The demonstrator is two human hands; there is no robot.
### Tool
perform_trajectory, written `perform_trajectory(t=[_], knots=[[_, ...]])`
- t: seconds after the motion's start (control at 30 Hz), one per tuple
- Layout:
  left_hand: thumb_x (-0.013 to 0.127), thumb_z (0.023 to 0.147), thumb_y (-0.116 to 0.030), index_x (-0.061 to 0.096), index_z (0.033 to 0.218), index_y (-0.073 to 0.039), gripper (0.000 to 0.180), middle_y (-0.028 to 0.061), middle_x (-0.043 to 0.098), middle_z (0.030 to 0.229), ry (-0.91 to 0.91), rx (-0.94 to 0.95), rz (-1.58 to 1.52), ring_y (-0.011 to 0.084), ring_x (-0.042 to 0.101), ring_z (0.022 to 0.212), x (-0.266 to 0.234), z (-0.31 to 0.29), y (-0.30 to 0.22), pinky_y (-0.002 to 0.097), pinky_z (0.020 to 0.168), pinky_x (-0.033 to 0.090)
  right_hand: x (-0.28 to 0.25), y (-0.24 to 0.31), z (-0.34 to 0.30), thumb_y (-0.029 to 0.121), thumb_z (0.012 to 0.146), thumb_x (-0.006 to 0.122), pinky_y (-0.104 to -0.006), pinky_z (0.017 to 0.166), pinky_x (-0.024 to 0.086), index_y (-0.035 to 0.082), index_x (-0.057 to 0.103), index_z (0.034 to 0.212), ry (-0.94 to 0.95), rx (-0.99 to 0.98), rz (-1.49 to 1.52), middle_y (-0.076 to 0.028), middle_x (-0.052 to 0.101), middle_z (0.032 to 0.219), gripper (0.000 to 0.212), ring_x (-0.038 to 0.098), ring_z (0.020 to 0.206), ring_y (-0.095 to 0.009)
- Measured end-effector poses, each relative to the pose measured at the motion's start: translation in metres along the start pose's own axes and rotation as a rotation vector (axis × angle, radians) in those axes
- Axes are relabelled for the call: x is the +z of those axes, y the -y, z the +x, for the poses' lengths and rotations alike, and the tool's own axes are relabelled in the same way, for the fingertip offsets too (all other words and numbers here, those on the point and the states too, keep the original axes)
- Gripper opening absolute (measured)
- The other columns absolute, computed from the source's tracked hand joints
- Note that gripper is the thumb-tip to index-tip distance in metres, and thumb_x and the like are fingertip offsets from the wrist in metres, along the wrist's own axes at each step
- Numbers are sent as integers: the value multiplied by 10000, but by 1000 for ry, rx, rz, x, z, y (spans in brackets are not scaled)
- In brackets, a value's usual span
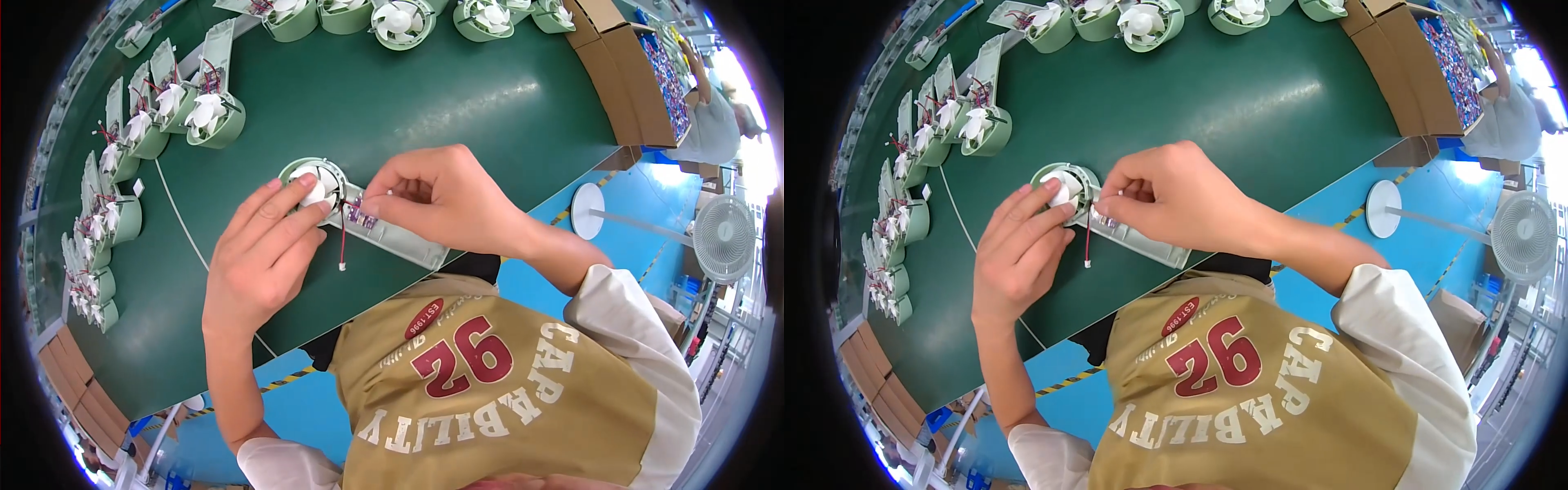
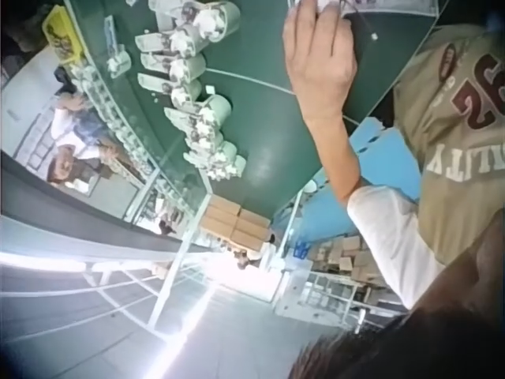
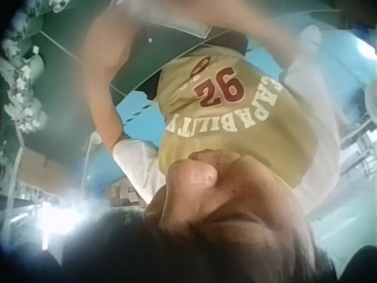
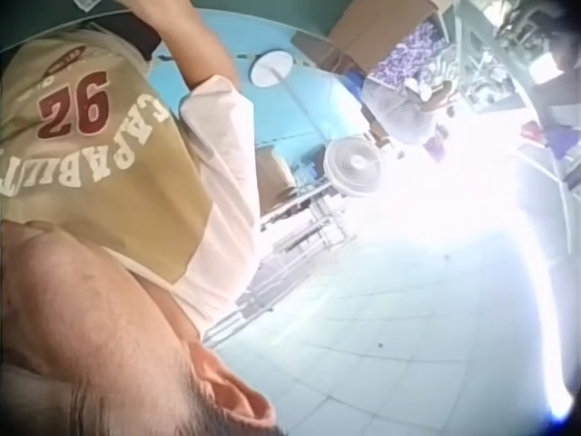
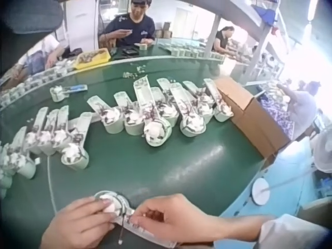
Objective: The person assembles portable electric fans by connecting wires to circuit boards, inserting cylindrical batteries into the fan handles, and placing the assembled fans onto the table.
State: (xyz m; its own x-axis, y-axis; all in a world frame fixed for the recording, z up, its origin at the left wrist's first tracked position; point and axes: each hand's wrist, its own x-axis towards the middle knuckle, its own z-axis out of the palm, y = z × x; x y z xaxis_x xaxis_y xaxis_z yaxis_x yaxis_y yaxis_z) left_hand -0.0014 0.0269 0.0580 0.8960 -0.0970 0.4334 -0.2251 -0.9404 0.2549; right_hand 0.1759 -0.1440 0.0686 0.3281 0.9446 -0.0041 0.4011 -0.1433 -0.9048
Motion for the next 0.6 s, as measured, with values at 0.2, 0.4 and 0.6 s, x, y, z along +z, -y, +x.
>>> perform_trajectory(t=[0.2,0.4,0.6], knots=[[745,751,17,697,831,-11,97,69,709,1086,-70,-133,58,318,637,1186,7,-1,-16,476,940,541,-15,6,-5,141,887,724,-241,485,388,-16,735,891,136,422,25,-11,619,638,157,490,547,-40],[826,722,25,707,983,-5,288,137,693,1036,-419,-335,44,350,664,969,31,-4,-57,404,781,555,-18,-2,-1,172,899,717,-246,506,394,-21,732,859,285,378,4,11,620,655,198,481,579,-26],[899,724,-96,707,875,-26,254,52,627,737,-558,-708,-262,149,561,536,63,-2,-112,267,447,434,-14,0,7,163,886,732,-246,612,435,-9,748,840,440,650,208,12,671,734,179,538,685,-28]])
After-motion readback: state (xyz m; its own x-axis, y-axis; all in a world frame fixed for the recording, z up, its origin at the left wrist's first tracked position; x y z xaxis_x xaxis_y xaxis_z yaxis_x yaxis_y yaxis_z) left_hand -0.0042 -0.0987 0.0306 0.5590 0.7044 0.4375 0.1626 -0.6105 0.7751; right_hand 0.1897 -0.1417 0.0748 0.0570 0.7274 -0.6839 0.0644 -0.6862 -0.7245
